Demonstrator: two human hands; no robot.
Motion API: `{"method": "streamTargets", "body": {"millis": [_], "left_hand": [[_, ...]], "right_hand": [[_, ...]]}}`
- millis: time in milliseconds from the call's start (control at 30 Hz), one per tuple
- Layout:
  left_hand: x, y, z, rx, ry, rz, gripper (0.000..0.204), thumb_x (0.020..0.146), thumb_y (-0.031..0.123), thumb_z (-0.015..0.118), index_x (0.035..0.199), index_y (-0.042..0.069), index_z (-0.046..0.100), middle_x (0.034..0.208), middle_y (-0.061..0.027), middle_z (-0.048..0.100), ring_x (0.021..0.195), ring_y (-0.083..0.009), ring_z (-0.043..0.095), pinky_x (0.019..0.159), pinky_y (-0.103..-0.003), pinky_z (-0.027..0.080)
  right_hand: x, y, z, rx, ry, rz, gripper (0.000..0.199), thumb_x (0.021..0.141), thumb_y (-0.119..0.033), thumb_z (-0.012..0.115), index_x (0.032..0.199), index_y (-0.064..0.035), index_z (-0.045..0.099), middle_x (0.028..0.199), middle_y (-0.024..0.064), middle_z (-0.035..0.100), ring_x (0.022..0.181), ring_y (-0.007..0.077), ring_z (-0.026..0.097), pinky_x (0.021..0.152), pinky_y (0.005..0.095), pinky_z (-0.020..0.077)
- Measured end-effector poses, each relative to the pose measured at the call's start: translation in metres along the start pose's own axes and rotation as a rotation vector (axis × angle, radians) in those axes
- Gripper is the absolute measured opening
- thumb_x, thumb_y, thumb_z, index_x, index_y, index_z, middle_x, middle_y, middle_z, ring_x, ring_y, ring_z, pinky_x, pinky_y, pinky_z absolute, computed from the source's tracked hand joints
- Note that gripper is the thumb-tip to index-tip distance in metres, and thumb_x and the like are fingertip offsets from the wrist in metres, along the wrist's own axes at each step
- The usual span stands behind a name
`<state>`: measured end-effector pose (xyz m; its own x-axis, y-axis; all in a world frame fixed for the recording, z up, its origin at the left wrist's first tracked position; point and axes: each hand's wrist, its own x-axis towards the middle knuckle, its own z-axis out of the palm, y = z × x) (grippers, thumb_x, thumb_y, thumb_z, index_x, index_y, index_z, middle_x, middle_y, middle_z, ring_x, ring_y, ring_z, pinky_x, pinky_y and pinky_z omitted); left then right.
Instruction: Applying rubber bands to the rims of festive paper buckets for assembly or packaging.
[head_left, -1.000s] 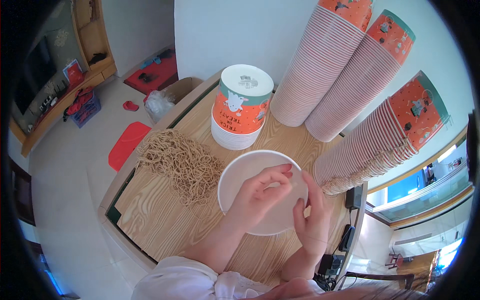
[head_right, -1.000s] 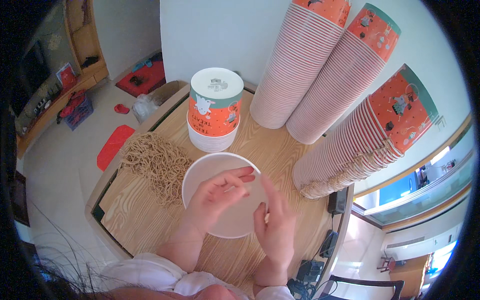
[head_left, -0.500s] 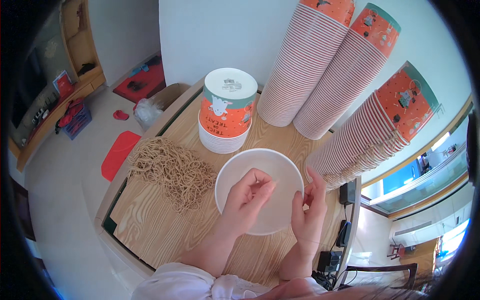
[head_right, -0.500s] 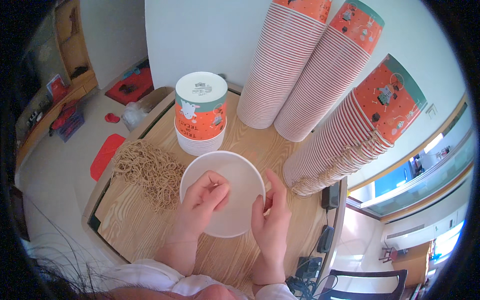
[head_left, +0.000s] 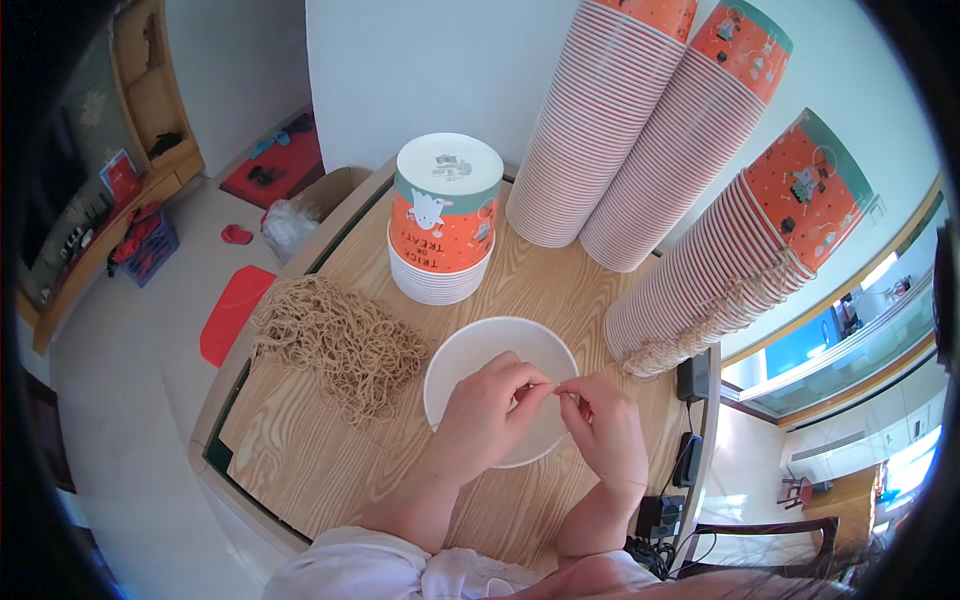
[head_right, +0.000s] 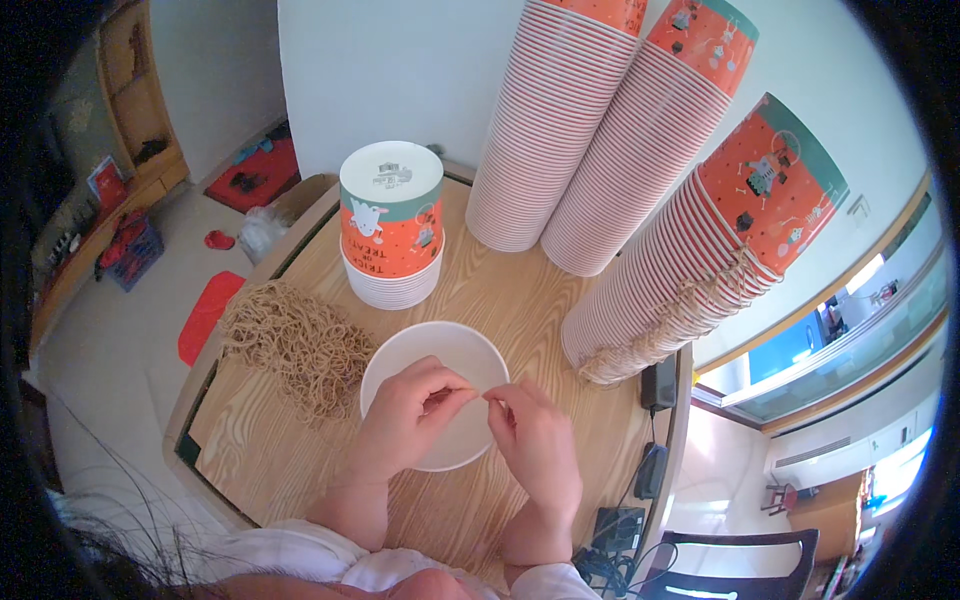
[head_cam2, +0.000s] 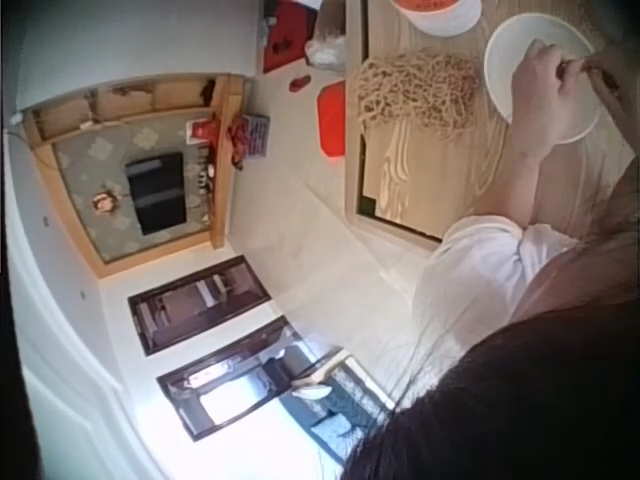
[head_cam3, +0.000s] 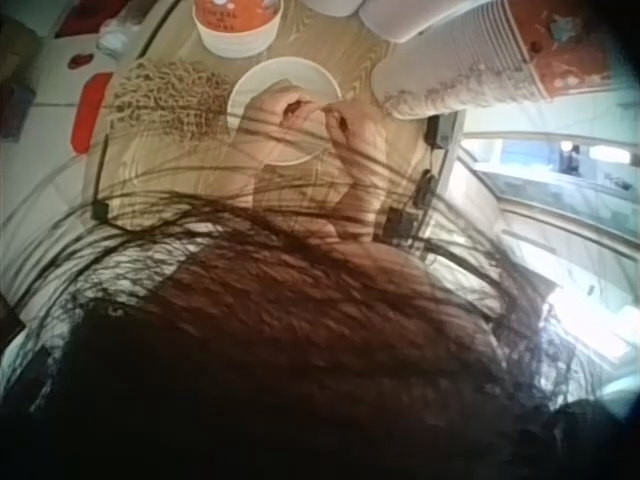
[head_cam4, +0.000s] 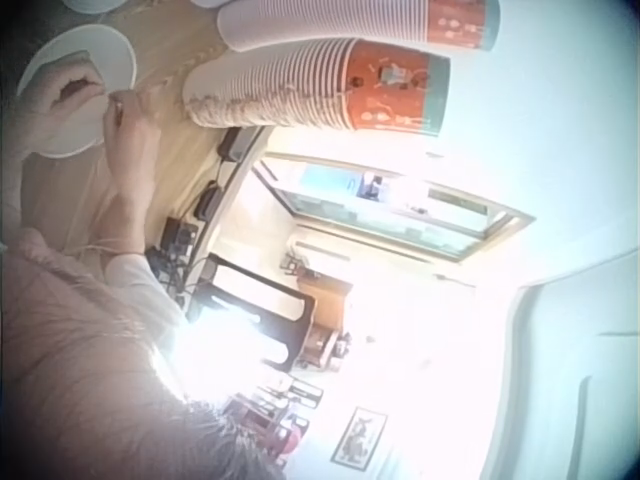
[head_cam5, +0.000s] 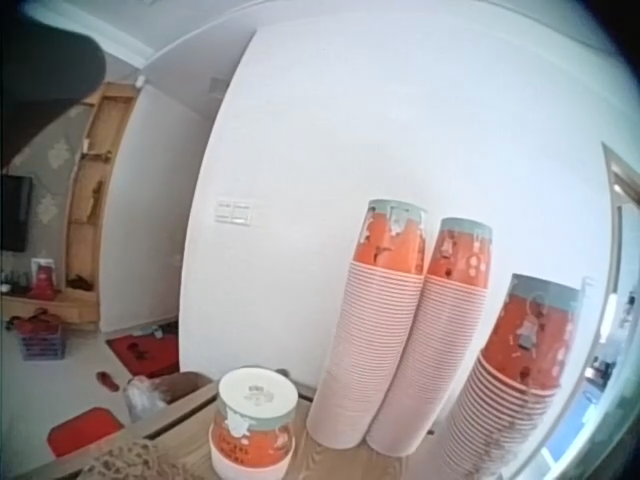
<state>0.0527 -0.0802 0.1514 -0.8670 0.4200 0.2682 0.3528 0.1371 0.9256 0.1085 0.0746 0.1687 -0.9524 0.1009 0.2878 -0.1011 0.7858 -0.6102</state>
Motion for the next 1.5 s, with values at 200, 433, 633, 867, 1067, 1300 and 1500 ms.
{"method": "streamTargets", "body": {"millis": [200, 433, 633, 867, 1067, 1300, 1500], "left_hand": [[-0.003, -0.003, 0.001, 0.032, 0.005, 0.010, 0.011, 0.086, 0.015, 0.059, 0.087, 0.004, 0.062, 0.081, -0.0095, 0.057, 0.069, -0.0266, 0.059, 0.062, -0.036, 0.046], [-0.003, 0.002, 0.003, -0.051, -0.079, 0.051, 0.010, 0.086, 0.011, 0.058, 0.089, 0.002, 0.062, 0.081, -0.0098, 0.059, 0.067, -0.0236, 0.058, 0.060, -0.033, 0.045], [-0.004, 0.004, 0.004, -0.143, -0.057, 0.047, 0.010, 0.086, 0.010, 0.060, 0.089, 0.000, 0.060, 0.077, -0.0088, 0.059, 0.063, -0.0182, 0.057, 0.057, -0.030, 0.045], [-0.003, 0.010, 0.005, -0.288, -0.034, 0.009, 0.008, 0.083, 0.009, 0.063, 0.086, 0.002, 0.059, 0.075, -0.0052, 0.058, 0.059, -0.0133, 0.053, 0.053, -0.027, 0.042], [-0.003, 0.010, 0.005, -0.112, -0.032, 0.099, 0.007, 0.080, 0.009, 0.065, 0.085, 0.006, 0.060, 0.074, -0.0037, 0.057, 0.056, -0.0145, 0.049, 0.051, -0.027, 0.040], [-0.002, 0.005, -0.004, -0.026, 0.078, 0.039, 0.008, 0.080, 0.011, 0.064, 0.084, 0.007, 0.059, 0.074, -0.0041, 0.057, 0.060, -0.0169, 0.052, 0.055, -0.029, 0.043], [-0.002, 0.006, -0.003, -0.070, 0.051, 0.029, 0.008, 0.081, 0.010, 0.063, 0.084, 0.006, 0.057, 0.078, -0.0044, 0.057, 0.064, -0.0178, 0.056, 0.058, -0.029, 0.045]], "right_hand": [[-0.001, -0.008, -0.014, -0.155, -0.197, 0.212, 0.023, 0.074, -0.009, 0.070, 0.095, -0.0035, 0.064, 0.065, 0.0078, 0.058, 0.057, 0.0149, 0.055, 0.053, 0.0277, 0.0426], [-0.002, -0.012, -0.012, 0.162, 0.061, -0.068, 0.026, 0.071, -0.005, 0.073, 0.096, -0.0031, 0.065, 0.073, 0.0101, 0.061, 0.064, 0.0198, 0.059, 0.058, 0.0287, 0.0471], [-0.002, -0.011, -0.010, 0.218, 0.089, -0.036, 0.012, 0.075, -0.002, 0.068, 0.087, 0.0005, 0.065, 0.074, 0.0117, 0.061, 0.066, 0.0216, 0.060, 0.060, 0.0284, 0.0474], [0.000, -0.011, -0.006, 0.197, 0.087, -0.046, 0.010, 0.085, -0.003, 0.056, 0.077, 0.0023, 0.055, 0.066, 0.0138, 0.053, 0.059, 0.0265, 0.053, 0.054, 0.0329, 0.0409], [-0.002, -0.008, -0.004, 0.142, 0.075, 0.066, 0.015, 0.086, -0.009, 0.058, 0.076, 0.0020, 0.055, 0.064, 0.0154, 0.049, 0.056, 0.0271, 0.050, 0.052, 0.0322, 0.0394], [0.009, 0.020, -0.002, -0.042, -0.020, 0.047, 0.016, 0.082, -0.012, 0.063, 0.093, -0.0011, 0.060, 0.060, 0.0086, 0.053, 0.053, 0.0158, 0.050, 0.052, 0.0293, 0.0405], [0.008, 0.024, 0.008, -0.035, -0.179, 0.190, 0.027, 0.079, -0.009, 0.065, 0.105, -0.0038, 0.061, 0.061, 0.0072, 0.053, 0.054, 0.0137, 0.051, 0.054, 0.0266, 0.0428]]}}
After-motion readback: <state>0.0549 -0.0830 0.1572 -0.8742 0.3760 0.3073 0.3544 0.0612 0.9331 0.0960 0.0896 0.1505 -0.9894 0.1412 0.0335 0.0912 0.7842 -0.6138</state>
